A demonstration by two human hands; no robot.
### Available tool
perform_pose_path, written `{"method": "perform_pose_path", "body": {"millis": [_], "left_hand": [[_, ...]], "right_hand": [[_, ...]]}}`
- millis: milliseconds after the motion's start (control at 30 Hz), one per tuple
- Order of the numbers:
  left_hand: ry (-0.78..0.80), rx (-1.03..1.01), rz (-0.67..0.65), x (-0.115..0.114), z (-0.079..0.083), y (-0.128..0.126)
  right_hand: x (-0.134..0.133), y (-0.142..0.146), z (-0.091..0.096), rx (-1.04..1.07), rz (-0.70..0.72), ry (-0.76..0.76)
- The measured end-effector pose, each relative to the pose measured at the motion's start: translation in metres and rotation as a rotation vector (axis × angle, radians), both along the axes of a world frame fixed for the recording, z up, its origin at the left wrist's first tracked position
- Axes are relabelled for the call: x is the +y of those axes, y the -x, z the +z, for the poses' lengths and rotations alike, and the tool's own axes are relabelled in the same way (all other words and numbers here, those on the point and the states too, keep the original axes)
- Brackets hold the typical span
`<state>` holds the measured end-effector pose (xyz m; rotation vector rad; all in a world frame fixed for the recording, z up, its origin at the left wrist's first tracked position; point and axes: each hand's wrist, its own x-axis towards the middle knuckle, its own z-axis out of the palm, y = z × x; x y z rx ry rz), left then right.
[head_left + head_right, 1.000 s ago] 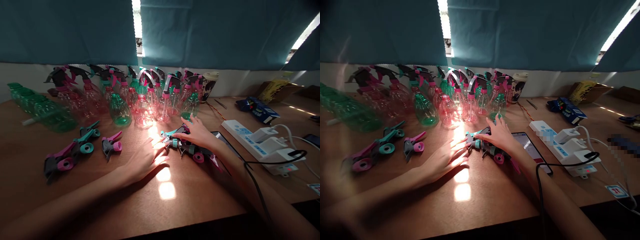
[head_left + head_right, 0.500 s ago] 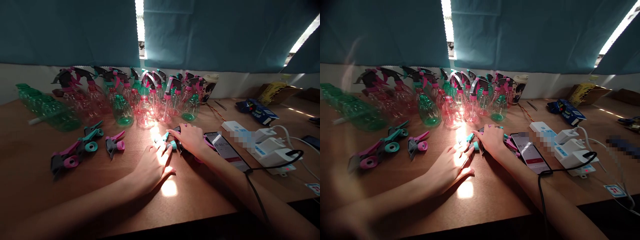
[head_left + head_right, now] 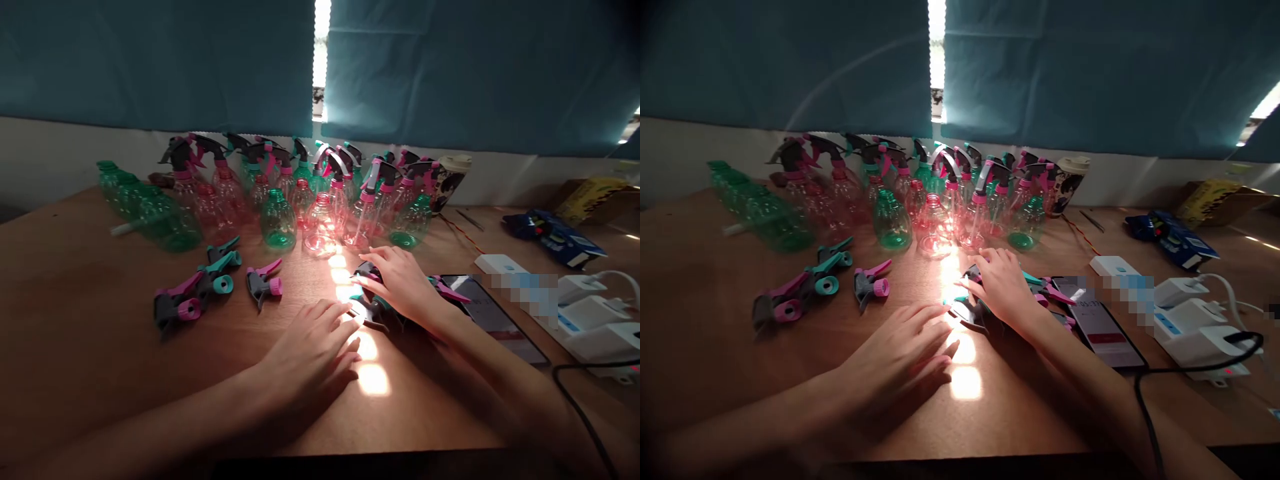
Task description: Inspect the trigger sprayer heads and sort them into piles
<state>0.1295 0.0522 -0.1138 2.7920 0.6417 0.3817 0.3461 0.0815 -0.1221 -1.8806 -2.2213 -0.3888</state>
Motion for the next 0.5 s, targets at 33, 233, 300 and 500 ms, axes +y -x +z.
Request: {"method": "perform_pose_path", "body": {"millis": [33, 233, 300, 500], "left_hand": [[-0.008, -0.04, 0.027, 0.002, 0.001, 0.009], [-0.039, -0.137, 0.288, 0.02, 0.005, 0.084], [-0.073, -0.158, 0.399, 0.025, 0.009, 0.11], [-0.09, -0.186, 0.68, 0.039, 0.014, 0.172]], "right_hand": [[-0.003, 0.001, -0.002, 0.03, 0.104, -0.002], [-0.021, 0.026, -0.01, 0.222, 0.406, 0.078], [-0.023, 0.041, -0.013, 0.286, 0.433, 0.058], [-0.007, 0.097, -0.01, 0.366, 0.553, -0.024]]}}
